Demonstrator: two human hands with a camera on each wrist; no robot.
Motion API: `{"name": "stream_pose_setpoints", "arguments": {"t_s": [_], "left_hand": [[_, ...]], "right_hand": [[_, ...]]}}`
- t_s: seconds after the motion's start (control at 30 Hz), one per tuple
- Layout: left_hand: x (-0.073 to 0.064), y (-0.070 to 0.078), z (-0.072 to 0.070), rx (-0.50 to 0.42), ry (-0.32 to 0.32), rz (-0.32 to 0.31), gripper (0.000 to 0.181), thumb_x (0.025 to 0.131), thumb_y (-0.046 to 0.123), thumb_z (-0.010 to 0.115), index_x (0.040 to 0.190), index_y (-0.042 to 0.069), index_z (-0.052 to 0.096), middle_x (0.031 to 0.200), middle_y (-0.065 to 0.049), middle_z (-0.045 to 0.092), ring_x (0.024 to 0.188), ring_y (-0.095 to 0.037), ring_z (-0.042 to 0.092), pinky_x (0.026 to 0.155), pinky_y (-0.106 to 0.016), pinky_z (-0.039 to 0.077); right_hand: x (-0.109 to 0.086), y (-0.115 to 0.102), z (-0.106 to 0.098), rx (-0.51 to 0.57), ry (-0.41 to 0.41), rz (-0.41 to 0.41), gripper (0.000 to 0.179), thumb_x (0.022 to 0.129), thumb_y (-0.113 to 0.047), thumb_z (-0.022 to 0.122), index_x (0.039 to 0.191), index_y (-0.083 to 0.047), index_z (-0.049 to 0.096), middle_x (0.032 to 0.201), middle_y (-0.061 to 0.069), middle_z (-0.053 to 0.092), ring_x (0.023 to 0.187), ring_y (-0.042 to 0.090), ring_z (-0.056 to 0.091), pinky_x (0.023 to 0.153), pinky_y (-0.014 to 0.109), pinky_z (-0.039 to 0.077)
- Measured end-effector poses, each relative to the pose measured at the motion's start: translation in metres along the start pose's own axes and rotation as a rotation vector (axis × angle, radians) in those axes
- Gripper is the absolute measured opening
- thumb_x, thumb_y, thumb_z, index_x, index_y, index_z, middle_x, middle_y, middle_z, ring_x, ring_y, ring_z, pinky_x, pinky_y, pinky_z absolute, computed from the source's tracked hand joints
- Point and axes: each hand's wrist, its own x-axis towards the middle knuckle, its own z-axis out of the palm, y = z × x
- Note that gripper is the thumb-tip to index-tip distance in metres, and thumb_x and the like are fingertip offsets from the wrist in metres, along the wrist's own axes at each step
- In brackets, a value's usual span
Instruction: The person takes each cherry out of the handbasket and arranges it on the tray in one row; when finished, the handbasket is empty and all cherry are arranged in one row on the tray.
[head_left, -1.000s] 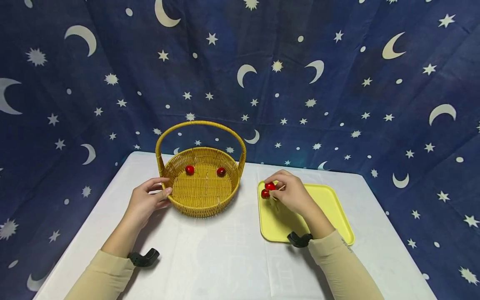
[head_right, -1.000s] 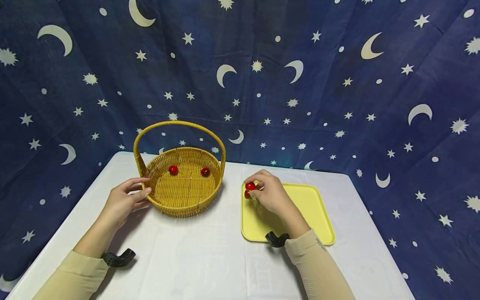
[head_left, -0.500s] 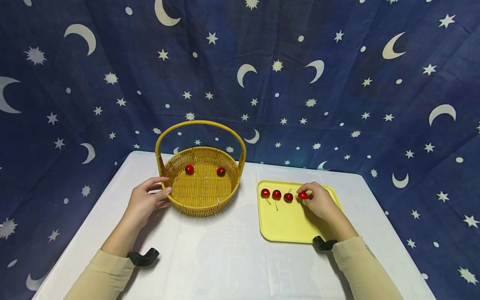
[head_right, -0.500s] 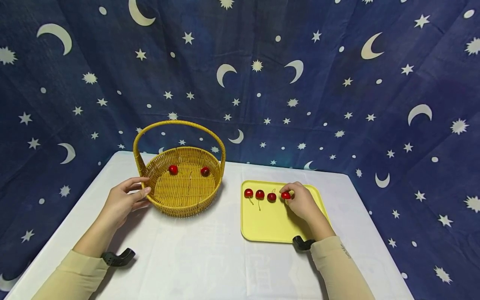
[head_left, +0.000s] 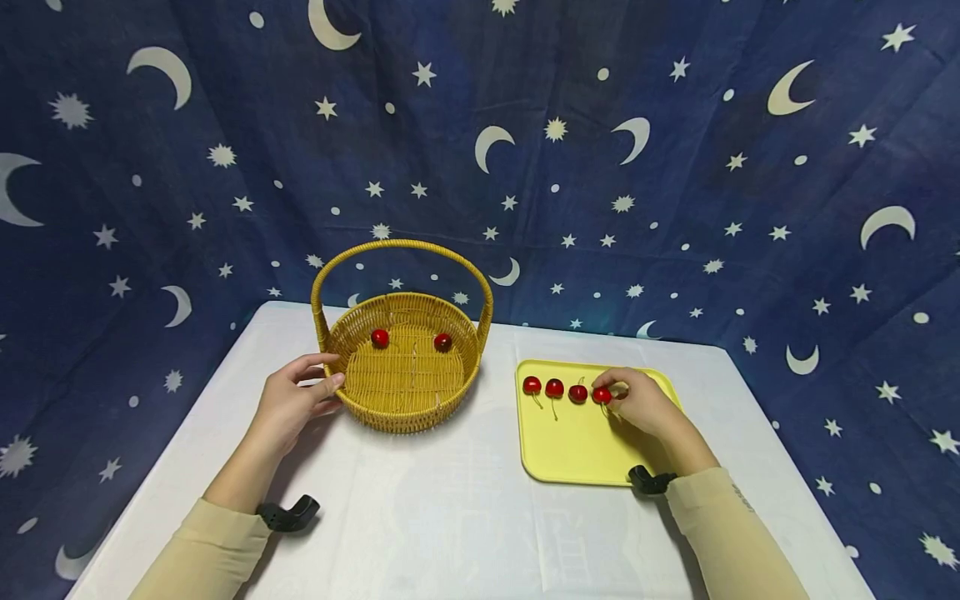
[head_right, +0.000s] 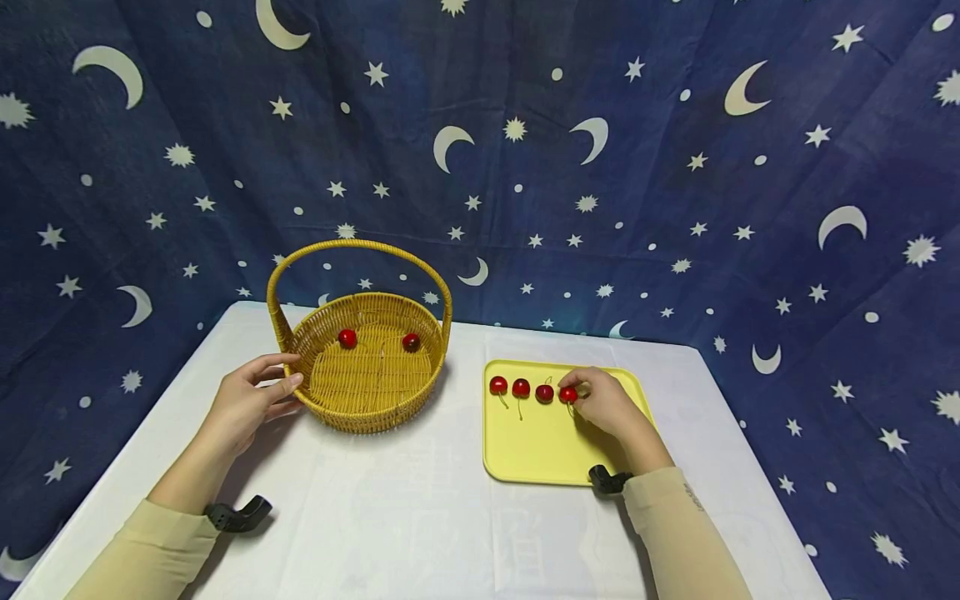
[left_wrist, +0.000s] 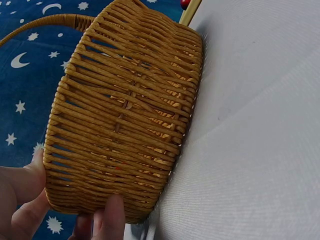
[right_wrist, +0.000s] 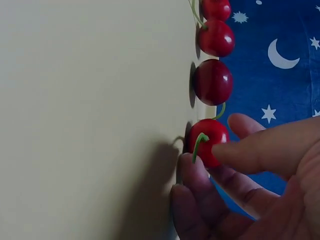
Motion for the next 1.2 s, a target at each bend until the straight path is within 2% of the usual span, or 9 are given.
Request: {"name": "stream_pose_setpoints", "arguments": {"t_s": [0.1,0.17,0.3,0.43,0.67,0.77,0.93,1.2], "left_hand": [[0.0,0.0,0.0,0.001,0.004,0.0,0.055,0.103,0.016,0.075,0.153,0.002,0.055,0.141,-0.021,0.051,0.092,-0.008,0.073,0.088,-0.034,0.069],[0.0,0.0,0.0,0.001,0.005,0.001,0.055,0.103,0.016,0.075,0.153,0.002,0.055,0.14,-0.021,0.052,0.092,-0.008,0.073,0.088,-0.034,0.069],[-0.001,0.001,0.0,0.001,0.002,0.003,0.055,0.103,0.016,0.075,0.152,0.001,0.055,0.14,-0.022,0.051,0.092,-0.008,0.073,0.088,-0.034,0.069],[-0.001,0.002,0.001,0.003,-0.001,0.0,0.055,0.103,0.017,0.075,0.152,0.001,0.055,0.141,-0.023,0.05,0.093,-0.008,0.073,0.088,-0.034,0.069],[-0.001,0.002,0.0,0.002,-0.002,0.004,0.055,0.104,0.016,0.074,0.153,0.002,0.055,0.142,-0.023,0.05,0.094,-0.009,0.074,0.088,-0.033,0.069],[0.0,0.002,0.0,-0.005,-0.003,0.005,0.055,0.104,0.015,0.074,0.153,0.002,0.054,0.142,-0.022,0.05,0.094,-0.009,0.074,0.088,-0.034,0.069],[0.0,0.001,-0.001,-0.009,-0.001,0.005,0.055,0.104,0.014,0.074,0.153,0.002,0.054,0.141,-0.022,0.05,0.093,-0.008,0.073,0.088,-0.034,0.069],[0.0,0.001,-0.001,-0.011,-0.008,0.008,0.055,0.104,0.015,0.074,0.153,0.002,0.054,0.14,-0.021,0.05,0.094,-0.008,0.073,0.088,-0.033,0.069]], "right_hand": [[0.001,-0.002,-0.001,0.035,-0.008,0.052,0.032,0.09,0.01,0.071,0.12,-0.004,0.074,0.123,0.021,0.073,0.092,0.027,0.07,0.067,0.031,0.061],[0.002,-0.002,-0.001,0.049,-0.012,0.084,0.032,0.092,0.006,0.073,0.123,-0.004,0.073,0.122,0.022,0.073,0.086,0.024,0.069,0.062,0.028,0.059],[0.003,0.0,0.0,0.028,-0.008,0.089,0.029,0.091,0.005,0.075,0.119,-0.005,0.075,0.116,0.02,0.074,0.085,0.023,0.069,0.064,0.028,0.059],[0.003,0.001,0.0,0.005,0.0,0.059,0.027,0.09,0.006,0.075,0.114,-0.006,0.077,0.112,0.016,0.076,0.091,0.026,0.071,0.072,0.028,0.059],[0.001,-0.003,-0.007,0.005,0.003,0.054,0.035,0.091,0.006,0.075,0.124,-0.005,0.075,0.124,0.022,0.073,0.101,0.036,0.075,0.075,0.03,0.062],[0.0,-0.01,-0.012,-0.011,0.02,0.043,0.035,0.093,0.004,0.075,0.126,-0.006,0.075,0.127,0.023,0.072,0.101,0.035,0.075,0.076,0.031,0.063],[-0.008,-0.042,-0.012,-0.019,0.035,-0.008,0.035,0.095,0.003,0.075,0.128,-0.008,0.075,0.128,0.019,0.072,0.097,0.027,0.072,0.077,0.032,0.061],[-0.015,-0.112,0.015,0.03,0.006,-0.167,0.037,0.092,0.008,0.075,0.124,-0.01,0.077,0.122,0.014,0.073,0.088,0.019,0.065,0.066,0.024,0.056]]}}
